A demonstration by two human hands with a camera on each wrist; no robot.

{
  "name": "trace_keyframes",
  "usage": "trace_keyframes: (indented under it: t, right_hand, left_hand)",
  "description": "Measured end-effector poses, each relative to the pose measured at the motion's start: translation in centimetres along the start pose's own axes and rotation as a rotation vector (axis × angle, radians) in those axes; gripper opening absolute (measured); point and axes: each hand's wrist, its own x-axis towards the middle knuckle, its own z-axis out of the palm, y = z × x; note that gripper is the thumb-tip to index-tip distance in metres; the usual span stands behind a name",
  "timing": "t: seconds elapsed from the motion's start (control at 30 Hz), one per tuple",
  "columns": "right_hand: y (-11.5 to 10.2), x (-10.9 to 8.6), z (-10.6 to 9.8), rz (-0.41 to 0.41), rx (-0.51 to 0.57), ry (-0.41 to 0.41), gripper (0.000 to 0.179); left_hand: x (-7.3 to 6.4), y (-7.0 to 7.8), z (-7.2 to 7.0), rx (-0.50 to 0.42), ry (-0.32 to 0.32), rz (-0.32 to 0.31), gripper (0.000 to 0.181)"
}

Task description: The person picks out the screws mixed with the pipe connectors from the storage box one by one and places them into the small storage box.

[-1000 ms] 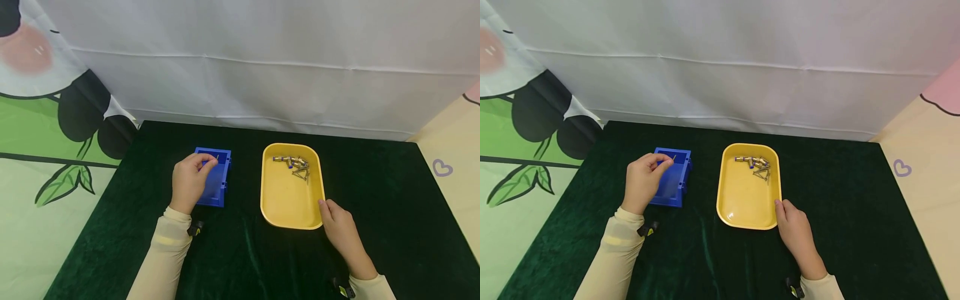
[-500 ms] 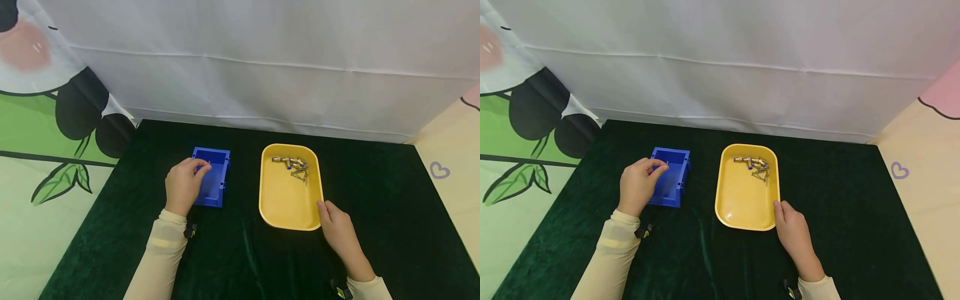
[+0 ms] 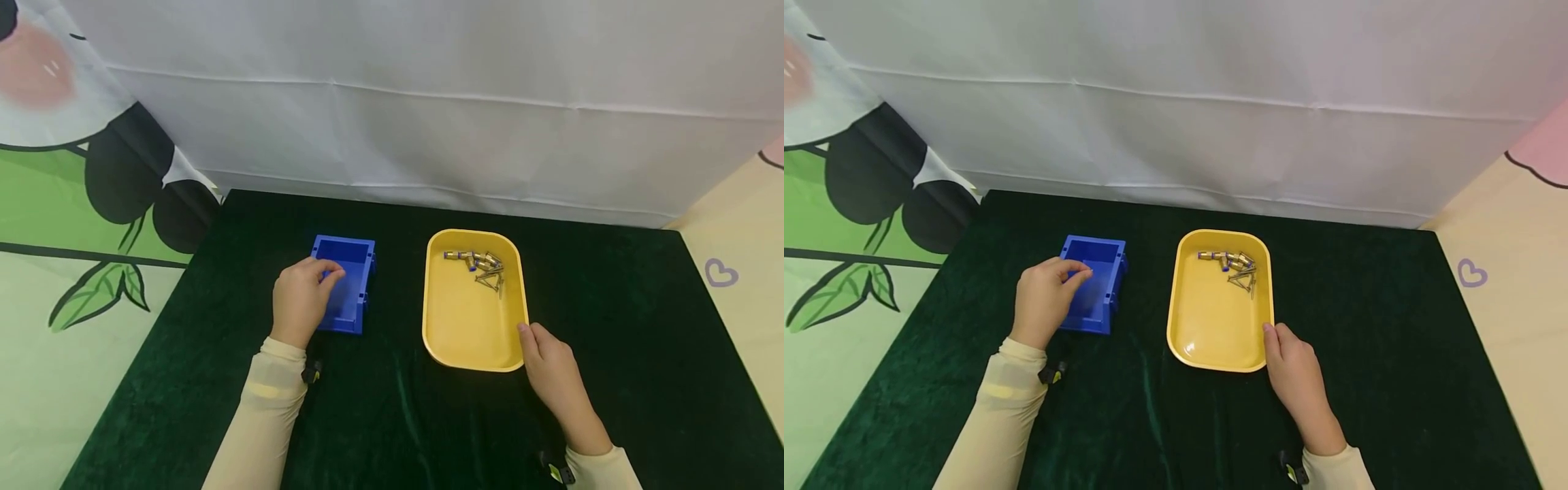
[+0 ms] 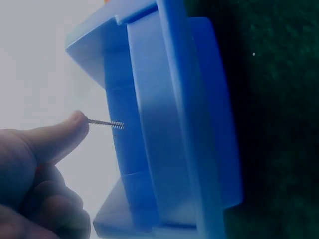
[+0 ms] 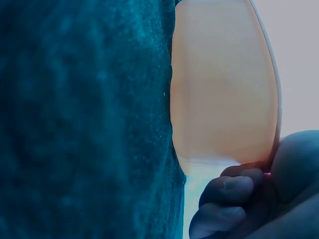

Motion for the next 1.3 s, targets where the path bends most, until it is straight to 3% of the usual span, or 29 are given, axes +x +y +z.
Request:
trace_keyframes:
  t: [0.27, 0.47, 0.57, 0.7, 0.8, 1.1, 1.3]
  right_hand:
    - [-0.1, 0.0, -0.1, 0.003, 0.014, -0.011, 0.054]
    - [-0.1, 0.0, -0.3, 0.011, 0.011, -0.012, 0.054]
    - [-0.2, 0.0, -0.3, 0.024, 0.02, -0.019, 0.054]
    - [-0.2, 0.0, -0.2, 0.034, 0.029, -0.022, 0.056]
    - [-0.2, 0.0, -0.2, 0.037, 0.03, -0.022, 0.056]
    - [-0.1, 0.2, -0.3, 0.037, 0.013, -0.016, 0.05]
    - [-0.1, 0.2, -0.2, 0.038, 0.029, -0.016, 0.05]
  left_hand:
    - [0.0, 0.3, 0.3, -0.03, 0.017, -0.033, 0.018]
    - [0.2, 2.7, 0.6, -0.112, -0.016, 0.01, 0.016]
    - [0.4, 4.3, 0.8, -0.215, -0.068, 0.02, 0.016]
    - [0.6, 6.0, 1.4, -0.404, -0.17, -0.027, 0.012]
    - [0.8, 7.3, 2.0, -0.495, -0.241, -0.056, 0.01]
    - [2.4, 11.1, 4.1, -0.584, -0.324, -0.024, 0.014]
    - [3.2, 12.7, 5.1, -0.678, -0.379, -0.049, 0.016]
